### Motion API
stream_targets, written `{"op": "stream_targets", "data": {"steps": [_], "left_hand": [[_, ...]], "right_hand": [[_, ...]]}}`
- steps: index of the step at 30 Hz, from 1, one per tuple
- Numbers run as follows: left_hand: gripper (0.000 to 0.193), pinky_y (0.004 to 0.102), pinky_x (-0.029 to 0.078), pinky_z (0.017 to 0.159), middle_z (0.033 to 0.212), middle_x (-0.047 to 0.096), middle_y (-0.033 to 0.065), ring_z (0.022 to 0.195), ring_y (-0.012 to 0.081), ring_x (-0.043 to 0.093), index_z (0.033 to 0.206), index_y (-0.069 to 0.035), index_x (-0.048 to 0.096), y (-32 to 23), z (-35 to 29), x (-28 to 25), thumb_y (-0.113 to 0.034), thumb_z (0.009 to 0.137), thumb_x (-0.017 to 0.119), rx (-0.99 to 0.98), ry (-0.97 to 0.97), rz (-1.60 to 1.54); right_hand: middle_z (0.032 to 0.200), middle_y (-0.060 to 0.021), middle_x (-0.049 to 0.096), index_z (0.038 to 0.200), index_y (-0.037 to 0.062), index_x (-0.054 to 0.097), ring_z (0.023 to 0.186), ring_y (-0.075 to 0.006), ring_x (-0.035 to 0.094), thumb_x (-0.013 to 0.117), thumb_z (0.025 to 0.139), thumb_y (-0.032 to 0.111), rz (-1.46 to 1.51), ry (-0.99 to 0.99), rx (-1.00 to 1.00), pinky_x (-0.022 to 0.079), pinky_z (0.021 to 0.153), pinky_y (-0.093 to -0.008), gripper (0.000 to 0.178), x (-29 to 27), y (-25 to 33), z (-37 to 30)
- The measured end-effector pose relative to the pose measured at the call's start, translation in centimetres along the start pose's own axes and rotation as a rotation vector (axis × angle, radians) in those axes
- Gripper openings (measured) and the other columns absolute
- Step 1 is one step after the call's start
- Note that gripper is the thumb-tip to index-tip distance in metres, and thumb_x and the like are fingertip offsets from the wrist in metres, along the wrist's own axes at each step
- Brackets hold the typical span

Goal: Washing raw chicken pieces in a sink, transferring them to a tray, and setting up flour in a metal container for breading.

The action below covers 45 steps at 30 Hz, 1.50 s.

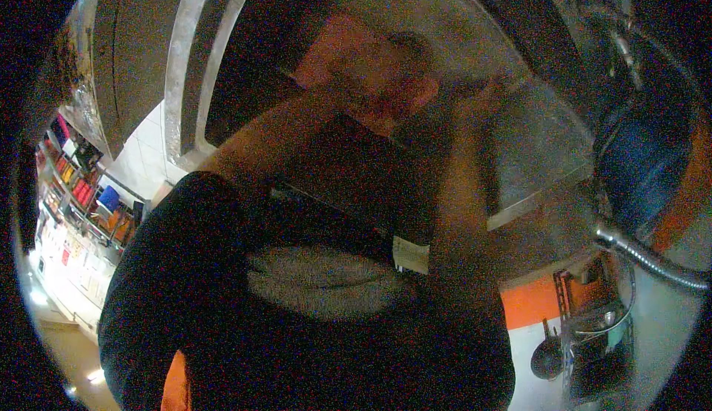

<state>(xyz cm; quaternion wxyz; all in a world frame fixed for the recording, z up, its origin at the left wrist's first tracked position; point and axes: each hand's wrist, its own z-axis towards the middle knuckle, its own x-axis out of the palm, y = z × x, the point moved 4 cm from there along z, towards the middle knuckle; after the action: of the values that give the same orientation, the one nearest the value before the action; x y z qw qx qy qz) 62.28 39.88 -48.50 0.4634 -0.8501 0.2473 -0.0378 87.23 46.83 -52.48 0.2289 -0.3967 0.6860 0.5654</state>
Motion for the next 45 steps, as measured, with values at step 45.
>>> {"op": "stream_targets", "data": {"steps": [45], "left_hand": [[0.025,0.0411,0.045,0.076,0.091,0.058,0.0081,0.082,0.0248,0.055,0.097,-0.01,0.061,15.7,4.8,-3.4,-0.025,0.09,0.043,-1.696,-0.978,1.121]], "right_hand": [[0.11,-0.0127,0.05,0.116,0.0029,0.045,0.094,-0.0278,0.052,0.066,0.075,0.012,-0.032,-0.071,0.226,0.041,0.087,-0.0412,0.046,3.6,3.9,-10.1]]}}
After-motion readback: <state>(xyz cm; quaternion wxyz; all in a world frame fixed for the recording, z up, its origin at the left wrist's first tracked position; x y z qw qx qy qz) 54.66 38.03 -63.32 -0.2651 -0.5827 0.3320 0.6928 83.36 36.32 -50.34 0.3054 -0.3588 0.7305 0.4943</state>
